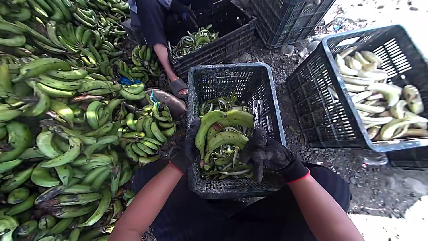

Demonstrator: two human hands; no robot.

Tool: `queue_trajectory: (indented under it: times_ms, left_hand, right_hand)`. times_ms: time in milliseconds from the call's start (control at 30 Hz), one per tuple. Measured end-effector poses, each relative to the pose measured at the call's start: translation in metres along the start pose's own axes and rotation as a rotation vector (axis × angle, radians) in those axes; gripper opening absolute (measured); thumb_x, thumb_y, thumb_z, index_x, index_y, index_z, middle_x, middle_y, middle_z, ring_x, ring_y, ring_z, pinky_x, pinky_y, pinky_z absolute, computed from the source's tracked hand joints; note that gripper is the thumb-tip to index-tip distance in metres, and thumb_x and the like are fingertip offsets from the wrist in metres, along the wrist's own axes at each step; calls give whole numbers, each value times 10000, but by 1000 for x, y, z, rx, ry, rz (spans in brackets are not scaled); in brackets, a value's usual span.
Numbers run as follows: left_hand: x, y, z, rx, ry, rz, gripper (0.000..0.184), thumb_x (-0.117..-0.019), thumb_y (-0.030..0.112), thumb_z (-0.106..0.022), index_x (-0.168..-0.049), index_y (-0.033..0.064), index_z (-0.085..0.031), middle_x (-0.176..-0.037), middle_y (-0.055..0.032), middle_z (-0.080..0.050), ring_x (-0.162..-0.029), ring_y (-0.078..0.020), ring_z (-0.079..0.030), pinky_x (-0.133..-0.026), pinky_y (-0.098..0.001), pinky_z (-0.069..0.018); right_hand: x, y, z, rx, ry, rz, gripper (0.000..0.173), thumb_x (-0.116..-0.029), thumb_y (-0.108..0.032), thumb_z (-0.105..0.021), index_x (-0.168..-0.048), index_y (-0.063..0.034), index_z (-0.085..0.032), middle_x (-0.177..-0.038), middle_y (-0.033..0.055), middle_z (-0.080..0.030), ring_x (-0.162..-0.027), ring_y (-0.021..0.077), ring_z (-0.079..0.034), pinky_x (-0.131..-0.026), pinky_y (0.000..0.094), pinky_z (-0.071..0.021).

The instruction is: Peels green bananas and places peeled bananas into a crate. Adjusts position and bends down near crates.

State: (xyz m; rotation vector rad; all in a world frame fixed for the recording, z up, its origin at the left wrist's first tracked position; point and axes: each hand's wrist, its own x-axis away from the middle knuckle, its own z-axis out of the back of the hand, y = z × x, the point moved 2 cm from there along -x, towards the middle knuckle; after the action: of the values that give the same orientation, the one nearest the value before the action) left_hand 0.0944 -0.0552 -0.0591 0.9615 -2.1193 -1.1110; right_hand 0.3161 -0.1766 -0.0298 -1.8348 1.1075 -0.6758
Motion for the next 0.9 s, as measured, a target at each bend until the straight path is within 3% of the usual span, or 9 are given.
queue_trajectory:
  times_ms: [100, 233, 367, 467, 533, 667, 767, 800, 900]
  left_hand:
    - [0, 2, -2, -62, -104, 126, 354, -1050, 481, -455, -1200, 234, -658, -1001, 48, -734, -874, -45, -699, -731, -244, -604]
    - [-15, -17, -1, -203, -150, 430, 359, -1040, 461, -492, -1215, 185, -642, -917, -12, -713, -738, -94, -687, -613, -250, -586]
    - [-27, -12, -13, -621, -52, 481, 454, -1071, 396, -489, -1361, 60, -584, -1221, -130, -651, -1065, -188, -630, -906, -399, -533]
    - [-30, -5, -23, -641, -113, 523, 406, -1013, 121, -579, -1404, 49, -495, -1207, -111, -638, -984, -110, -613, -835, -288, -525]
    - [-30, -7, -24, -765, -246, 508, 558, -911, -74, -567, -1446, 22, -444, -1224, -135, -630, -981, -120, -627, -852, -287, -527]
    - [-27, -2, -38, -1522, -268, 499, 478, -1002, 226, -633, -1413, 2, -538, -1340, -256, -598, -1270, -402, -556, -1051, -613, -408]
    - [-45, -7, -19, -1485, 74, 309, 672, -1004, 395, -602, -1555, 73, -391, -1483, -248, -492, -1387, -423, -461, -1101, -636, -375]
    - [-52, -1, -13, -1382, 176, 251, 670, -986, 392, -629, -1538, 78, -415, -1471, -241, -501, -1375, -411, -472, -1096, -633, -384]
    - [-64, 21, -4, -1171, 351, 103, 499, -938, 349, -698, -1318, 45, -587, -1225, -219, -641, -1163, -365, -610, -976, -602, -468]
  right_hand:
    - [2, 2, -7, 24, 63, 31, 130, -914, -214, -684, -904, -113, -765, -770, 14, -745, -614, 83, -698, -544, 243, -597]
    - [7, 1, -8, 31, 144, 52, 151, -946, -173, -649, -884, -92, -761, -677, 28, -716, -522, 85, -669, -478, 245, -581]
    - [18, -8, -3, 59, 278, 35, 126, -893, -112, -631, -829, -107, -740, -637, 47, -698, -455, 96, -636, -412, 250, -551]
    - [22, -11, -8, 117, 267, -52, 59, -841, -94, -690, -786, -114, -696, -601, 18, -674, -423, 73, -590, -388, 229, -504]
    - [21, -10, -15, 192, 248, -136, 72, -816, -108, -750, -825, -129, -682, -612, -28, -658, -444, 40, -574, -405, 195, -487]
    - [10, 1, -26, 560, 297, -230, 373, -719, -223, -848, -1037, -119, -682, -796, -30, -703, -644, 43, -648, -583, 235, -558]
    - [9, 6, -32, 785, 416, -203, 302, -721, -379, -840, -891, -142, -766, -1186, 34, -645, -1009, 59, -612, -840, 290, -537]
    - [10, 6, -34, 773, 472, -157, 293, -735, -370, -838, -904, -142, -766, -1203, 33, -639, -1030, 52, -613, -859, 273, -542]
    - [12, 4, -42, 612, 633, 70, 281, -768, -226, -825, -993, -117, -698, -821, -32, -725, -707, 58, -689, -642, 245, -599]
